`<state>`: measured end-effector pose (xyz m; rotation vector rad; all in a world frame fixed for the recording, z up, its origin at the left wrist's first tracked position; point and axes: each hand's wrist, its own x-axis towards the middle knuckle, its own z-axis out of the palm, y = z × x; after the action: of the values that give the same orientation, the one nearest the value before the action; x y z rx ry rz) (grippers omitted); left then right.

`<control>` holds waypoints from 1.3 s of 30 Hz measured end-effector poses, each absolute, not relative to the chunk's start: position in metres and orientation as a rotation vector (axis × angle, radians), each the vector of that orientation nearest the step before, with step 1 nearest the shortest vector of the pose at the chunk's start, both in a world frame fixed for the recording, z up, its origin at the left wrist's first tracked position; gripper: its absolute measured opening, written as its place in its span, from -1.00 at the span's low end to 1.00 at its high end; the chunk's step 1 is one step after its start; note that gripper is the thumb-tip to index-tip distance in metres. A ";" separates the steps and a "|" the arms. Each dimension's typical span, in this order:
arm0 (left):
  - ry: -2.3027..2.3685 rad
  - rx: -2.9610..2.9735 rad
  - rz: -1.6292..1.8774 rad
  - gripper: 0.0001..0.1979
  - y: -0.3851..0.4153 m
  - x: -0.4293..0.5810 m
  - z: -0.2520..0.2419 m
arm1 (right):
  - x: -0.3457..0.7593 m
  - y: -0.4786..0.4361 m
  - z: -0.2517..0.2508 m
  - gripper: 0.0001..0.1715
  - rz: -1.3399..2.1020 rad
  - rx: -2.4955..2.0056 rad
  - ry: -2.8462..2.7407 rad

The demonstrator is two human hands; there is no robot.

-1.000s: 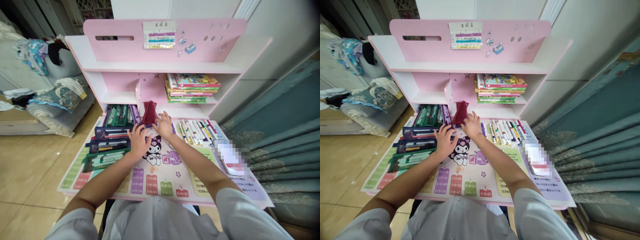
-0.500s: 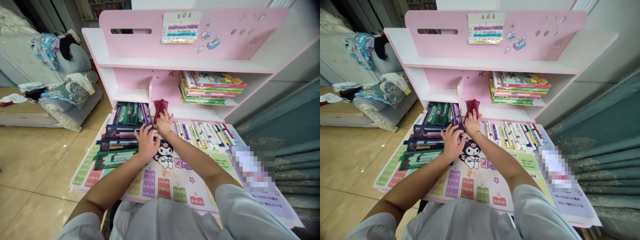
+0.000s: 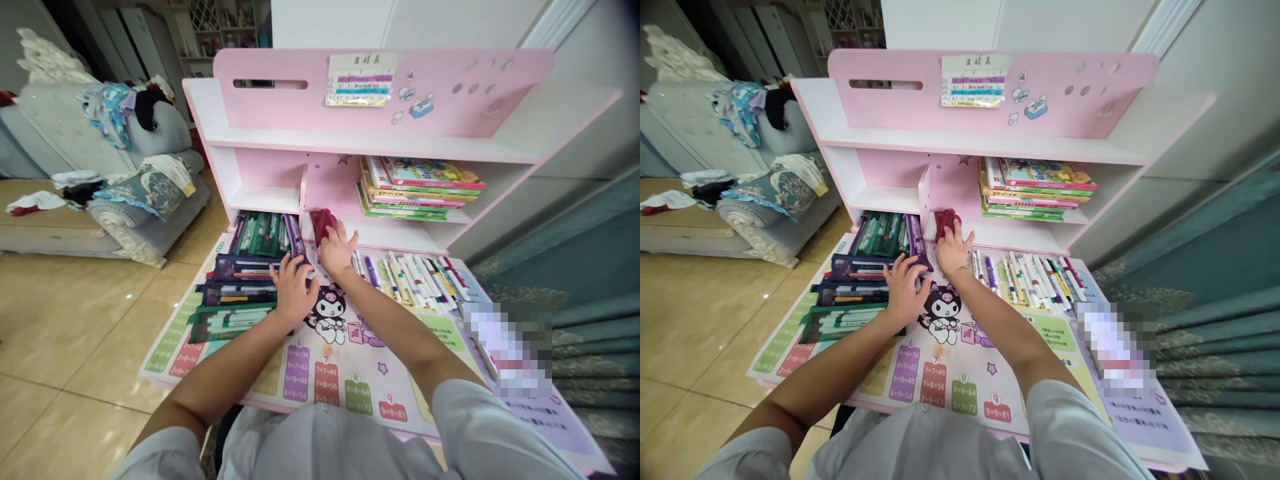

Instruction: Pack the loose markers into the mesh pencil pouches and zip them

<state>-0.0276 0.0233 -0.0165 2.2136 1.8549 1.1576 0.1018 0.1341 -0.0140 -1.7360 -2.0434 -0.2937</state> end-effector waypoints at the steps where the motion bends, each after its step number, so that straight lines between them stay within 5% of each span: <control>1: 1.858 2.211 1.163 -0.86 0.024 -0.028 -0.017 | 0.108 0.132 -0.011 -0.63 -0.313 -1.716 -1.977; 12: 1.811 2.016 1.271 -0.86 0.028 -0.035 0.001 | 0.166 0.038 0.021 -0.83 -0.802 -1.190 -1.571; 19: 1.627 1.789 1.140 -0.65 0.021 -0.036 0.029 | 0.148 -0.051 0.013 -0.88 -0.670 -0.989 -1.681; 30: 1.662 2.053 0.924 -0.85 0.006 -0.032 0.041 | 0.132 -0.074 -0.015 -0.90 -0.450 -0.937 -1.895; 39: 1.614 2.667 0.755 -0.81 -0.006 -0.041 0.050 | 0.187 -0.016 -0.007 -0.53 -0.323 -1.050 -1.684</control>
<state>-0.0413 -0.0064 0.0499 2.6670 1.6142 0.7548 0.1865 -0.0165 -0.0069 -1.0499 -1.6843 -0.3233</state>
